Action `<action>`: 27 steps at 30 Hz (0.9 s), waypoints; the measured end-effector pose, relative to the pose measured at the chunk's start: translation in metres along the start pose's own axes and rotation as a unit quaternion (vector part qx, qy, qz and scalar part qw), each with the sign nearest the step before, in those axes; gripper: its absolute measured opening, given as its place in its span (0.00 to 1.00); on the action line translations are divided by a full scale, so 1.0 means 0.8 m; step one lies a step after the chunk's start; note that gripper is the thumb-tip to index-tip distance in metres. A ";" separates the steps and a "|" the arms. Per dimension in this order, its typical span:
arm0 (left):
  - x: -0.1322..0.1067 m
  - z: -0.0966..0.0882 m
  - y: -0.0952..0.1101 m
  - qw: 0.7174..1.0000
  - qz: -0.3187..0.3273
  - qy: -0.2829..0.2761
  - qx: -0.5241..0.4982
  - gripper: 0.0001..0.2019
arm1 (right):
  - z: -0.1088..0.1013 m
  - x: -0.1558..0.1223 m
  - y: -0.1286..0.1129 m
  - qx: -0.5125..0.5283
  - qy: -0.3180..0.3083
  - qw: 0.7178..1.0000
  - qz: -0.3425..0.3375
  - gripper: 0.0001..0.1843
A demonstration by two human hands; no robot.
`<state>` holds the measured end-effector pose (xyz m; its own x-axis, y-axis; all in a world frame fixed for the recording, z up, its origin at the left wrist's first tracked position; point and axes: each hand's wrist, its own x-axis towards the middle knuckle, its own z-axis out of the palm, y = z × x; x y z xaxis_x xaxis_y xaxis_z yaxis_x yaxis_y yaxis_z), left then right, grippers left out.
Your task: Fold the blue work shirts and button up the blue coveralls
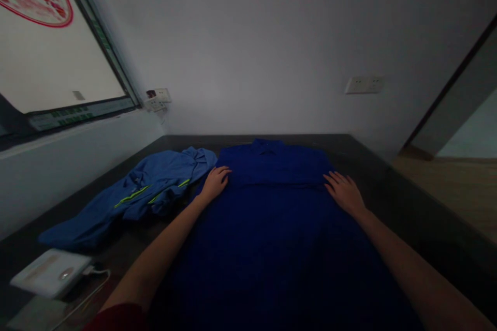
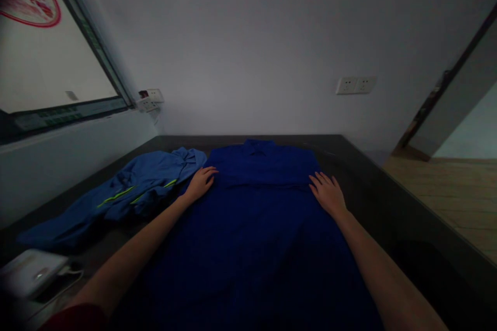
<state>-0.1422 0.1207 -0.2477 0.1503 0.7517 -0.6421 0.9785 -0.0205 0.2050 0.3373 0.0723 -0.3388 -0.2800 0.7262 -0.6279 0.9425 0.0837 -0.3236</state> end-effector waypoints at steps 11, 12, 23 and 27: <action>-0.200 -0.127 0.036 0.991 0.038 -0.125 -0.030 0.22 | -0.127 -0.133 -0.108 0.151 -0.070 0.980 -0.111 0.29; -0.224 -0.136 0.058 0.986 0.064 -0.150 -0.034 0.23 | -0.137 -0.161 -0.117 0.162 -0.088 0.974 -0.130 0.29; -0.338 -0.126 0.168 0.935 0.194 -0.292 -0.045 0.51 | -0.149 -0.323 -0.114 0.163 -0.206 0.933 -0.244 0.50; -0.334 -0.133 0.170 0.917 0.232 -0.318 -0.065 0.51 | -0.146 -0.335 -0.120 0.169 -0.188 0.936 -0.243 0.49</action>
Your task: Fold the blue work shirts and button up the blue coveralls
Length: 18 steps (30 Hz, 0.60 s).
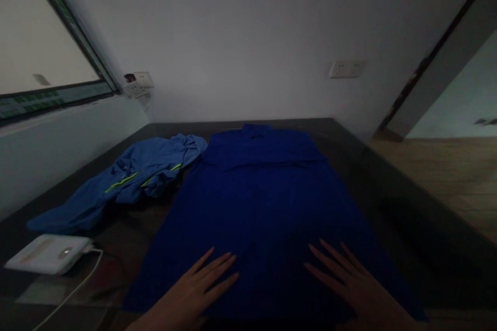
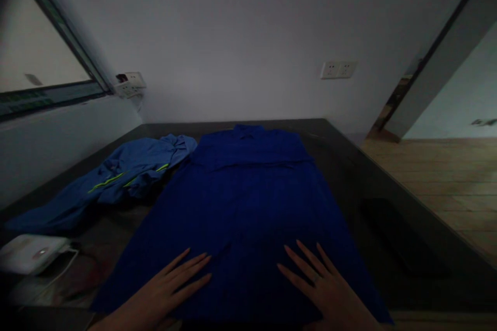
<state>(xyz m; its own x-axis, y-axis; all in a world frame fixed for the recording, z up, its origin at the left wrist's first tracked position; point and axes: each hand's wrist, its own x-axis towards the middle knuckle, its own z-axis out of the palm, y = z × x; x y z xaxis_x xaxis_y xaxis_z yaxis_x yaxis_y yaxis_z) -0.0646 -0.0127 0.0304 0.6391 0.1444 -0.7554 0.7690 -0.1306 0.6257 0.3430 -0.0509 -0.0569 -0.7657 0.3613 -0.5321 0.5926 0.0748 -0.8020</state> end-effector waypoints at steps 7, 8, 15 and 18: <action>-0.003 0.008 -0.002 0.999 0.033 0.012 0.020 0.48 | 0.017 -0.012 -0.009 -0.046 0.054 0.998 -0.005 0.46; -0.004 0.011 -0.001 0.999 0.034 0.015 0.021 0.48 | 0.019 -0.014 -0.008 -0.056 0.056 0.997 -0.008 0.47; -0.015 0.016 0.008 0.997 0.054 0.026 0.040 0.46 | 0.025 -0.027 -0.004 -0.060 0.056 0.996 -0.019 0.45; -0.022 0.019 0.005 0.996 0.054 0.032 0.060 0.46 | 0.025 -0.028 -0.005 -0.057 0.074 0.995 -0.014 0.45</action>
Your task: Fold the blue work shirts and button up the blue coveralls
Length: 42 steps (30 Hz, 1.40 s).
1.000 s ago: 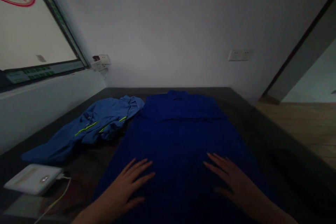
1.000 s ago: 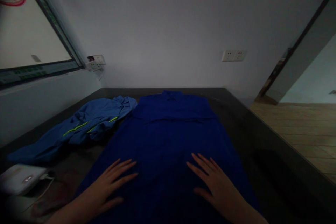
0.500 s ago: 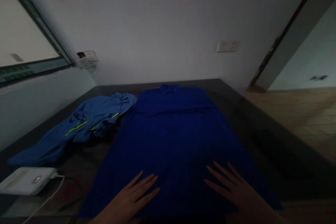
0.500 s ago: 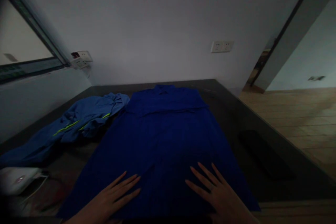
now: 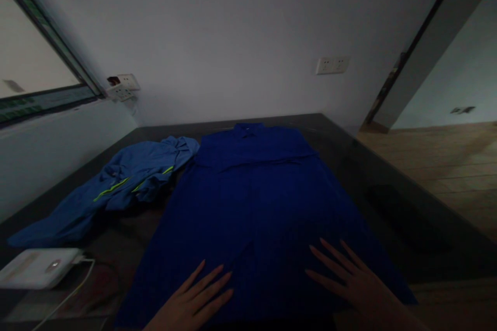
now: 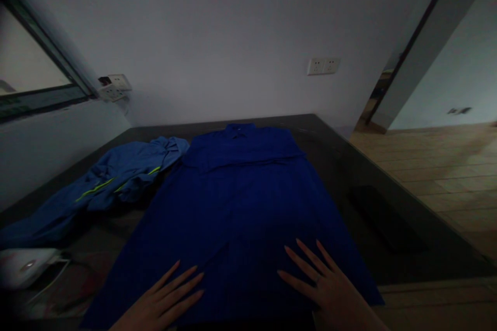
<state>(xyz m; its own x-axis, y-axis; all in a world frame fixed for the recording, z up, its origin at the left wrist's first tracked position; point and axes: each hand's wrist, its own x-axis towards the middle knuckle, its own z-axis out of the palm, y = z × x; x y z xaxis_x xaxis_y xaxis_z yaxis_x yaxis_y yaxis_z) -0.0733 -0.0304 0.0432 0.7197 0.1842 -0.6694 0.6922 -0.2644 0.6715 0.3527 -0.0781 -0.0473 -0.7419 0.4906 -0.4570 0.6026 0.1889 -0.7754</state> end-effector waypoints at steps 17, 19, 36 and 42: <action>-0.020 -0.058 -0.042 0.976 -0.113 -0.067 -0.176 0.33 | -0.025 0.004 -0.007 0.012 0.001 0.999 -0.029 0.37; -0.018 -0.081 -0.072 0.966 -0.173 -0.018 -0.189 0.23 | -0.039 0.024 -0.018 0.035 0.015 0.999 -0.016 0.34; 0.155 -0.130 -0.412 0.870 -0.470 0.134 -0.070 0.17 | -0.029 0.370 -0.250 0.067 -0.035 0.942 -0.328 0.11; 0.216 -0.107 -0.469 0.849 -0.509 0.124 -0.070 0.16 | 0.031 0.424 -0.286 0.035 -0.021 0.930 -0.366 0.08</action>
<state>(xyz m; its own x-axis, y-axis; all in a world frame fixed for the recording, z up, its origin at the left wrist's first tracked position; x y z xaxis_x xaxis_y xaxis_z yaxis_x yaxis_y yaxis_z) -0.2041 0.1818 -0.2975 -0.2779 0.4475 -0.8500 0.9493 0.2633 -0.1718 -0.0443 0.0242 -0.0357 -0.9576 0.2173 0.1891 -0.0885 0.4027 -0.9110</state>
